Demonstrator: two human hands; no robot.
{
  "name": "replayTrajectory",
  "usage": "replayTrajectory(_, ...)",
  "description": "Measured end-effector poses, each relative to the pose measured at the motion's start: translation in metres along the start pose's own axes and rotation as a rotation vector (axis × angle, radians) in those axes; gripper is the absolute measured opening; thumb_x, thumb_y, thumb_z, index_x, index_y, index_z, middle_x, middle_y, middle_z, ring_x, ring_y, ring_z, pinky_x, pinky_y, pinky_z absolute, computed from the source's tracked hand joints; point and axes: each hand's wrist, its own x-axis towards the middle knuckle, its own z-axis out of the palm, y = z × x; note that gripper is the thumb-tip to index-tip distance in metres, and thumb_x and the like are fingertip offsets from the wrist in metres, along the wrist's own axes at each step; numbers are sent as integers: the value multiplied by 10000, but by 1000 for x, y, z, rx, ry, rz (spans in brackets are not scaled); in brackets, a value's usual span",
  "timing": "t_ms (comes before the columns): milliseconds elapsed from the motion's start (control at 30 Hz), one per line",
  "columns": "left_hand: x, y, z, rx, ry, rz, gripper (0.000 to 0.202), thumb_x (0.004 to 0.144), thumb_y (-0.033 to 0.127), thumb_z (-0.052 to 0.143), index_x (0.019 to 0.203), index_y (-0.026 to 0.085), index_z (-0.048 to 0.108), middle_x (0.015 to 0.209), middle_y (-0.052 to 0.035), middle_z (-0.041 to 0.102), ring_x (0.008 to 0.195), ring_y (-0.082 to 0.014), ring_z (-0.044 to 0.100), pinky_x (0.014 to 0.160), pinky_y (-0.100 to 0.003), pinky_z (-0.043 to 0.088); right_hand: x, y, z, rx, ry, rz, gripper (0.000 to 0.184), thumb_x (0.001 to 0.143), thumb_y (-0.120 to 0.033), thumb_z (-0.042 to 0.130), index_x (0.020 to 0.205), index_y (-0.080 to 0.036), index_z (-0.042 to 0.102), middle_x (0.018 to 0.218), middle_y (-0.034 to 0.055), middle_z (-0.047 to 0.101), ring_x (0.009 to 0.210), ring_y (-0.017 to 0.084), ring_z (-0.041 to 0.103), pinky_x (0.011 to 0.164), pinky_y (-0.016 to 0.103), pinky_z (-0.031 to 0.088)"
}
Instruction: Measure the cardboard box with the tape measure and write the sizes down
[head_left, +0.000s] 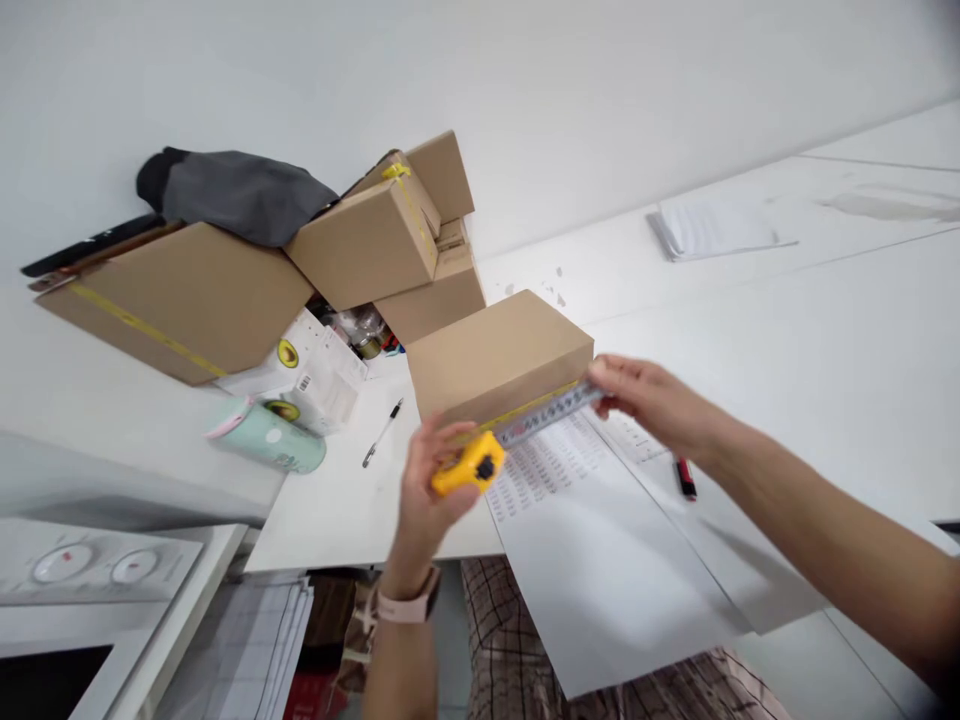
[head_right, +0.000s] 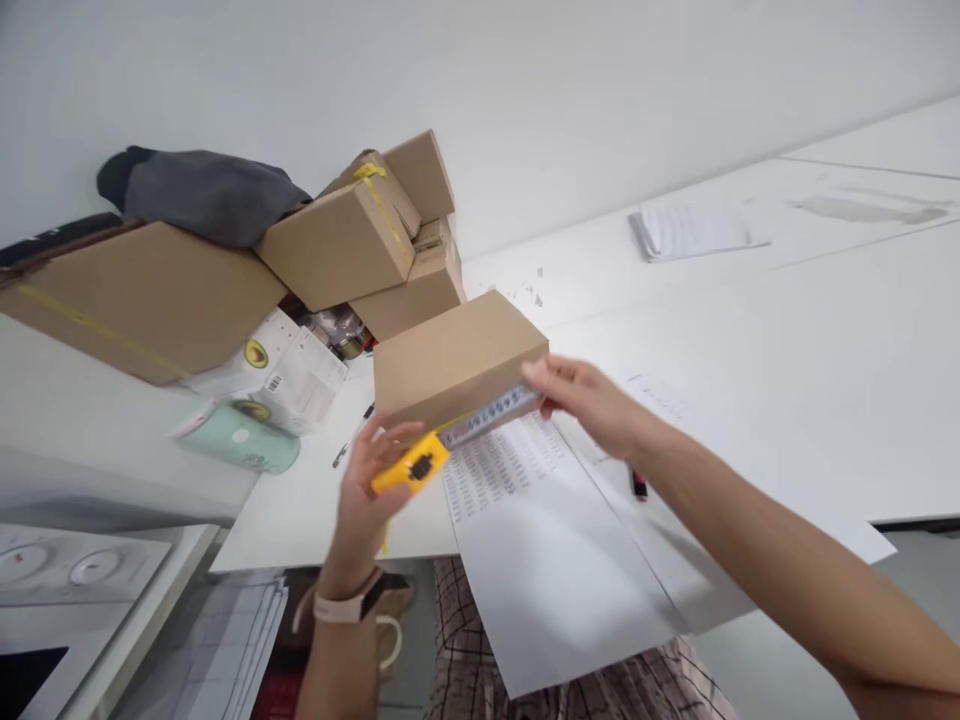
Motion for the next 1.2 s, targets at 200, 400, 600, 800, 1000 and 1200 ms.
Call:
replayTrajectory(200,43,35,-92,87,386,-45,805,697,457,837,1398,193,542,1174,-102,727,910,-230,728,691,-289,583,89,-32,-55,117,195,-14,307,843,-421,782,716,-193,620,687,12,542,644,128,476,565,264,422)
replayTrajectory(400,64,40,-145,206,447,-210,797,678,483,811,1358,126,597,878,-29,721,729,-181,677,567,-239,489,125,3,-50,-62,269,88,275,871,-387,715,708,-190,613,694,17,572,670,140,508,632,280,432)
replayTrajectory(600,67,36,-154,210,400,-247,753,709,500,793,1338,131,607,923,-35,702,747,-170,663,555,-226,484,122,15,-37,-246,254,150,356,839,-553,732,810,-204,664,926,81,712,854,222,619,744,332,469)
replayTrajectory(800,78,33,-144,203,303,-267,711,721,505,782,1317,160,608,942,-33,694,764,-182,668,565,-242,500,122,15,-35,-335,229,217,440,859,-625,677,962,-198,700,1091,120,749,950,256,670,723,334,511)
replayTrajectory(1000,90,26,-134,177,233,-295,655,758,494,743,1304,154,617,989,-64,724,827,-218,680,570,-256,496,125,22,-37,-353,230,265,525,857,-675,645,1066,-200,725,1147,124,762,1008,274,690,692,319,541)
replayTrajectory(1200,99,22,-125,159,190,-314,620,762,478,729,1280,155,626,1032,-80,725,794,-197,667,536,-244,477,125,23,-39,-367,216,264,567,849,-705,641,1099,-202,721,1164,128,763,1031,281,695,694,319,554)
